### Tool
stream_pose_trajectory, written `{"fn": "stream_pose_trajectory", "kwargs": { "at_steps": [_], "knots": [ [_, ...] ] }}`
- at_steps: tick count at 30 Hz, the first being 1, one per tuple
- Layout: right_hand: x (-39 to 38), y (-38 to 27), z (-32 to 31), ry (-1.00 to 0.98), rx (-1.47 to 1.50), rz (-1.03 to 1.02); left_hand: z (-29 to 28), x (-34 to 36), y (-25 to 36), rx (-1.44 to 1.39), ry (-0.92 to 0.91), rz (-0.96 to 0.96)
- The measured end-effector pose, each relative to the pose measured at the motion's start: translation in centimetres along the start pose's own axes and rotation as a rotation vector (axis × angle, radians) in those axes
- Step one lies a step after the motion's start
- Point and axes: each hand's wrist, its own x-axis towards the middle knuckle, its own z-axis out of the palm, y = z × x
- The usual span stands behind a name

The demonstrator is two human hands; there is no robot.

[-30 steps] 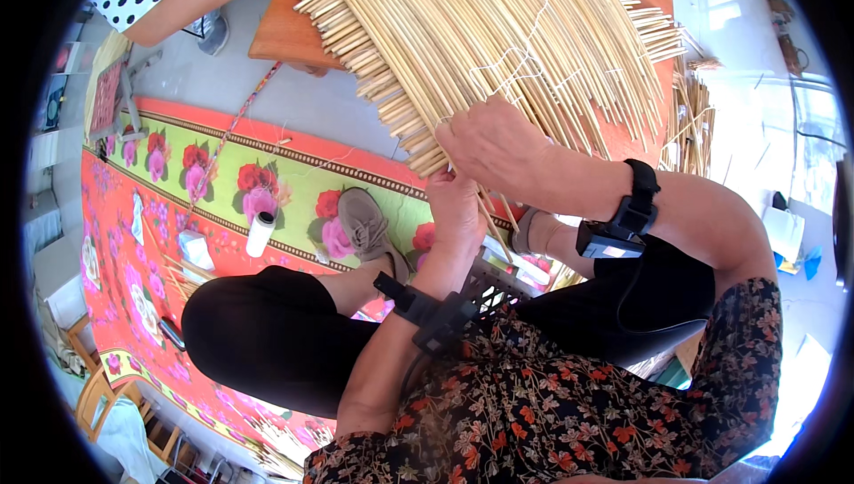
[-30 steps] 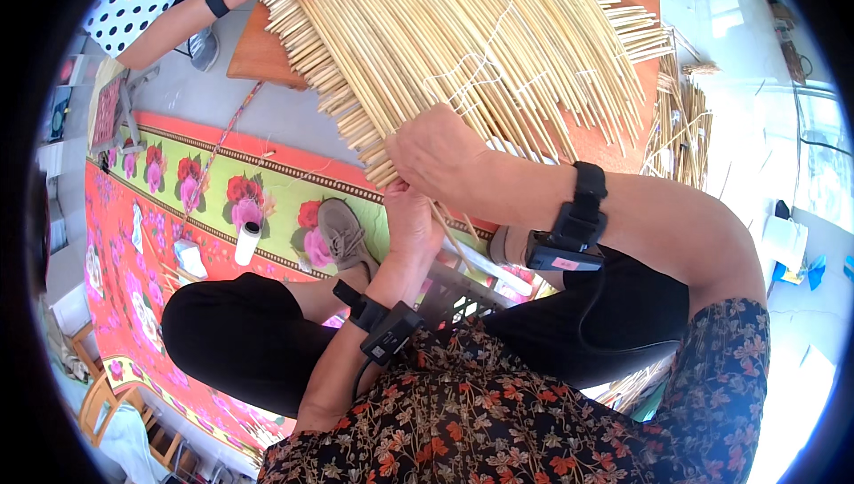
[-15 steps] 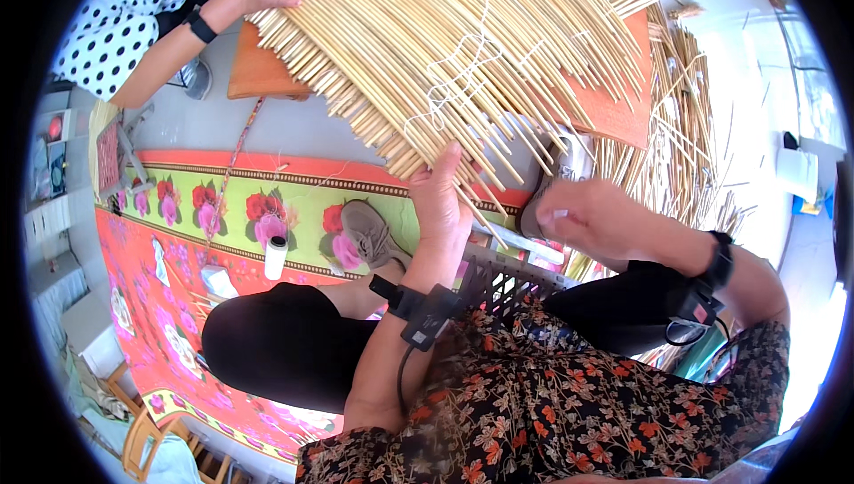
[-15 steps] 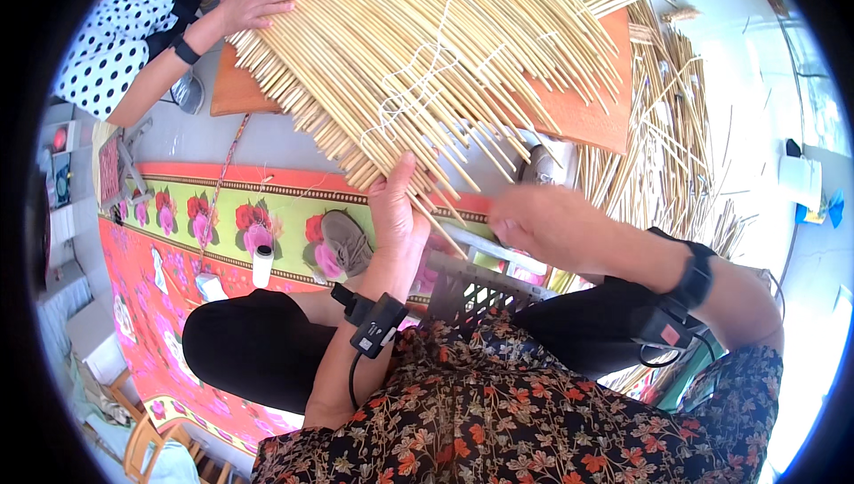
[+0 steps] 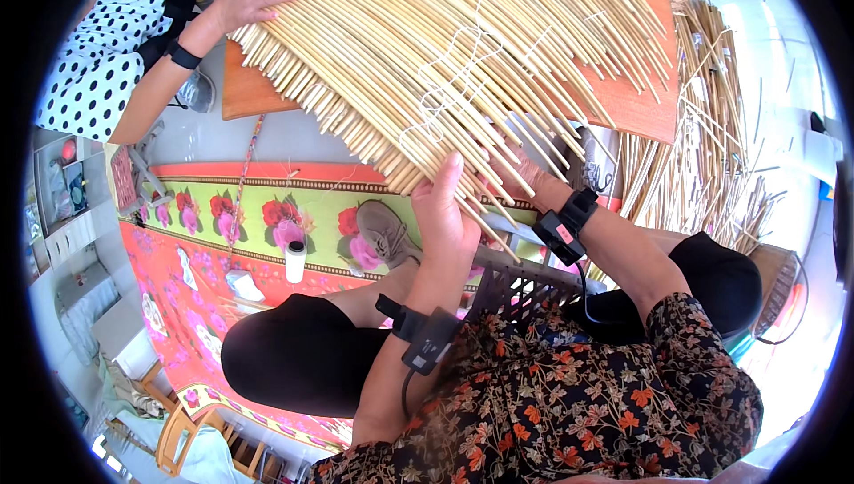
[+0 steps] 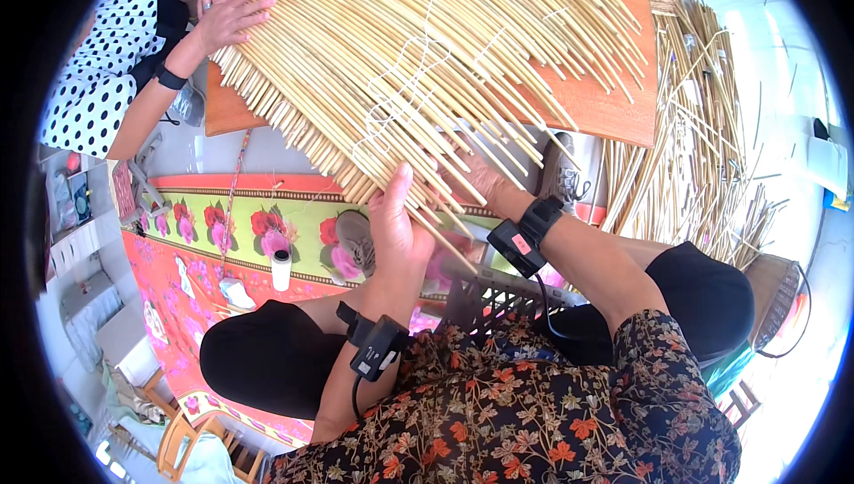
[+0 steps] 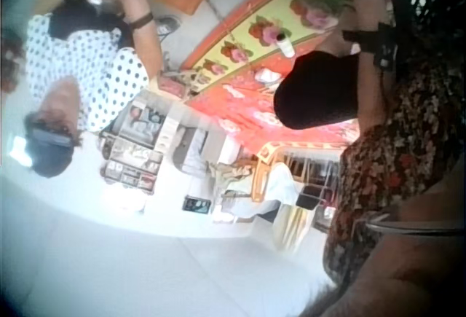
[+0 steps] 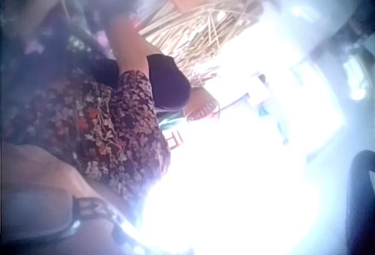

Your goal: The person weaves thin bamboo strips into a large mat using white thread to secure the structure. They repeatedly align the strips and tie them together while seated on the floor.

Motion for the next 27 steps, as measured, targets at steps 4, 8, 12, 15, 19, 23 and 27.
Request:
{"fn": "stream_pose_trajectory", "kwargs": {
  "at_steps": [4, 8, 12, 15, 19, 23, 27],
  "knots": [
    [-0.1, -0.9, 0.0, -0.019, -0.005, -0.066, -0.1, -0.3, -0.1, 0.014, 0.013, 0.005],
    [0.0, -2.2, -0.2, -0.039, -0.076, -0.134, 0.0, -0.3, 0.0, 0.036, 0.03, -0.016],
    [0.0, -3.8, -0.6, -0.057, -0.21, -0.198, -0.1, -0.4, 0.2, 0.066, 0.024, -0.04],
    [-0.1, -5.6, -1.6, -0.087, -0.353, -0.25, -0.1, -0.4, 0.3, 0.061, 0.004, -0.046],
    [-0.5, -6.3, -1.7, -0.001, -0.44, -0.31, -0.7, -0.4, 0.2, 0.04, -0.023, -0.066],
    [-0.8, -2.3, -1.6, 0.063, -0.362, -0.373, 0.2, -0.4, 0.4, 0.032, -0.009, -0.043],
    [-0.7, -1.2, -0.1, 0.155, -0.314, -0.342, -0.1, -0.1, 0.4, -0.013, -0.092, -0.033]
  ]
}}
